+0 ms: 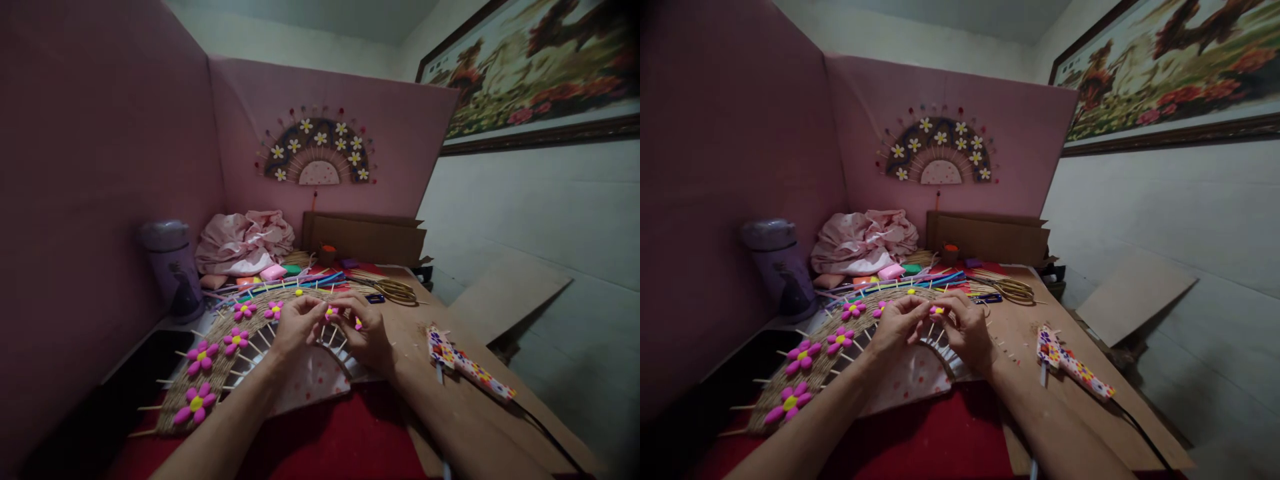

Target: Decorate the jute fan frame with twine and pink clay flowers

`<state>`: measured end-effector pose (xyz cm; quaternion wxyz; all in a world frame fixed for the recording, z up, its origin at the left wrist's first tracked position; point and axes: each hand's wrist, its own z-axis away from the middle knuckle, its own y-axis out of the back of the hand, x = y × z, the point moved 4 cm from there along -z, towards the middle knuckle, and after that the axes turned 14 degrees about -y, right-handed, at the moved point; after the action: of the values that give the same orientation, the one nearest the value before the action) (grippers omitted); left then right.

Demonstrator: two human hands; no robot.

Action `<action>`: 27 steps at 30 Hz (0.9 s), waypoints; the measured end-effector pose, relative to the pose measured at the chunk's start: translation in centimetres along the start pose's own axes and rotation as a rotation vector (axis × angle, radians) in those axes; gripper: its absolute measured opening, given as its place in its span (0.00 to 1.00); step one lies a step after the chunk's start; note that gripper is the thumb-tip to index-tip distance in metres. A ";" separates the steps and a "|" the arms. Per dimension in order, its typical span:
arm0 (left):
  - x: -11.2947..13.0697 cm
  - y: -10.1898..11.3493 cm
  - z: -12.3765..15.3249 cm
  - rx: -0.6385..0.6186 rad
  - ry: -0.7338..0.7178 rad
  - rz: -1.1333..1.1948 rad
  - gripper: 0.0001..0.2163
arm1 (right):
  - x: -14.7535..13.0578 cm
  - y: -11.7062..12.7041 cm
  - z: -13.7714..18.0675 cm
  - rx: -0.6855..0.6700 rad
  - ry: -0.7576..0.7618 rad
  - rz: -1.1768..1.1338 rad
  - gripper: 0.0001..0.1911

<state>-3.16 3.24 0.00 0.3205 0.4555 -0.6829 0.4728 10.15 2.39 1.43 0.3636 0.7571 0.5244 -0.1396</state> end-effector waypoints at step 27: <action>-1.2 1.4 0.5 0.389 -0.137 -0.083 0.09 | 0.3 -15.6 -17.3 -0.704 -0.364 0.867 0.26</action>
<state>-4.00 3.31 -1.67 0.1987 0.5674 -0.5796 0.5501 -6.65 17.57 6.95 0.7012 0.7001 0.1106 0.0767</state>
